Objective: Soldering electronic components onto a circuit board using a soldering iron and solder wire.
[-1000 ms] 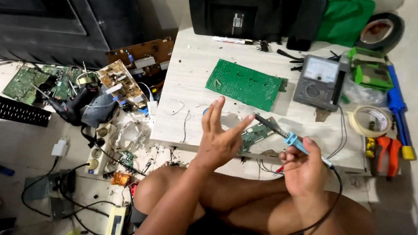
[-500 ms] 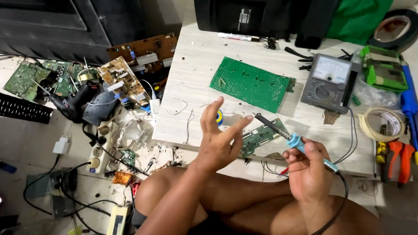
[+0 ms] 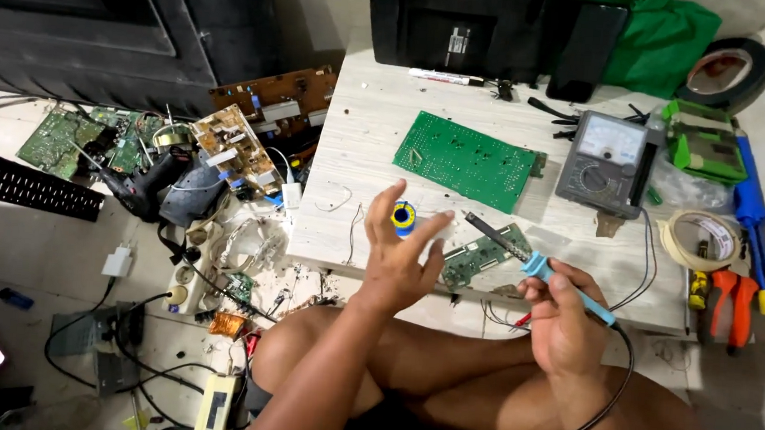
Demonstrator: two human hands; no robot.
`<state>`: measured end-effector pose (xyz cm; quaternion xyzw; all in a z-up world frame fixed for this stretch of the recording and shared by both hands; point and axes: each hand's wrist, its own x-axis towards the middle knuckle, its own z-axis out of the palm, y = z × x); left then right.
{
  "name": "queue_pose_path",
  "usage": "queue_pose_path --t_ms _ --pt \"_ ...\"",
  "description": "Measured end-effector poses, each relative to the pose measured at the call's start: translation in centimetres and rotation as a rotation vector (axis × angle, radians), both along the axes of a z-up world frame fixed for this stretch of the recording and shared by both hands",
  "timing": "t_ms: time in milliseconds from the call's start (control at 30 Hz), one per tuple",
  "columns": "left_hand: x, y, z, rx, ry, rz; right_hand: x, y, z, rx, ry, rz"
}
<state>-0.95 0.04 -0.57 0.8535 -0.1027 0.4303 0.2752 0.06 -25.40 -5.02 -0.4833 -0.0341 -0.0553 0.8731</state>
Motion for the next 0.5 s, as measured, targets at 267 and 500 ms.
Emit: queue_pose_path --t_ms 267,500 --pt "0.5 1.8 1.6 -0.029 0.143 0.208 -1.4 0.8 2.3 -0.101 -0.100 0.014" --pt "-0.1 2.4 2.8 -0.036 -0.045 0.000 -1.7 1.3 3.1 -0.251 -0.150 -0.032"
